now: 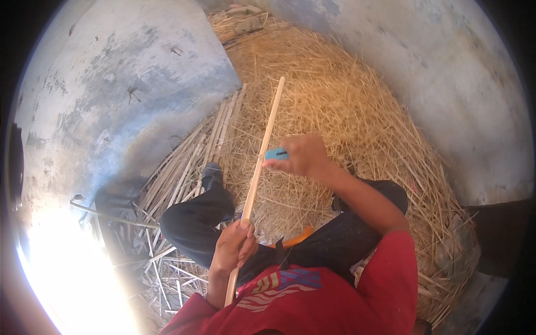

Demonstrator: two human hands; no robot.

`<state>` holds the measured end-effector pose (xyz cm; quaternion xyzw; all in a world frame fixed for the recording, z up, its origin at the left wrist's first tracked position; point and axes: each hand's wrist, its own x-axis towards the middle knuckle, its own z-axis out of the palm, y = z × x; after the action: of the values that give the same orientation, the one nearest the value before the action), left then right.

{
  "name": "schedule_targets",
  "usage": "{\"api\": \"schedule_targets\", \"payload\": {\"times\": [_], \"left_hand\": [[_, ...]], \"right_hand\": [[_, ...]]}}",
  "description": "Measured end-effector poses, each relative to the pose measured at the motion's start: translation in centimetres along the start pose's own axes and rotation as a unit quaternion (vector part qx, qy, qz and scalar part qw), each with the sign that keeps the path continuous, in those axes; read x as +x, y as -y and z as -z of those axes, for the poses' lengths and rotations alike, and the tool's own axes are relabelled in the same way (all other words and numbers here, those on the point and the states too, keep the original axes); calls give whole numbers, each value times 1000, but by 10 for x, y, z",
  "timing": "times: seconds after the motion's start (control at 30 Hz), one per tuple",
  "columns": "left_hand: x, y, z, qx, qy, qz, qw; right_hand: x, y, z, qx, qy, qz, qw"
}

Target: The person sits on a straw-covered floor and uses a small blue utility knife to shave the surface of a long, thin wooden stick. They hold the stick with their left hand and scrape along its length with the knife in their right hand, creating wood shavings.

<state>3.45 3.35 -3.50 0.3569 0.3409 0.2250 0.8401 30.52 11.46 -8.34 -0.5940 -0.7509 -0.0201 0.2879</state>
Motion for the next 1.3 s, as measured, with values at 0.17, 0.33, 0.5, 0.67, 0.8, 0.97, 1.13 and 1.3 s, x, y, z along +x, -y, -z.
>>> {"api": "schedule_targets", "payload": {"times": [0.17, 0.33, 0.5, 0.67, 0.8, 0.97, 1.13, 1.3], "left_hand": [[-5, -2, 9, -6, -9, 6, 1000], [-7, 2, 4, -68, 13, 43, 997], [-11, 5, 6, -92, 14, 59, 994], [-16, 6, 11, -67, -7, 49, 997], [-24, 13, 2, -66, 29, 65, 995], [-27, 15, -2, -10, 61, 58, 996], [-27, 9, -2, 51, 43, 65, 996], [-30, 5, -6, 71, 28, 62, 995]], "right_hand": [[-20, 49, -5, 57, 37, 69, 995], [13, -27, -3, -4, -1, -40, 999], [7, -21, 1, -6, 40, -90, 995], [-19, 24, -12, 28, 30, 32, 999], [17, -78, -1, -60, 26, -156, 986], [24, -115, 15, -114, -89, -107, 984], [26, -120, 12, -115, -82, -126, 982], [26, -123, 9, -146, -75, -125, 978]]}}
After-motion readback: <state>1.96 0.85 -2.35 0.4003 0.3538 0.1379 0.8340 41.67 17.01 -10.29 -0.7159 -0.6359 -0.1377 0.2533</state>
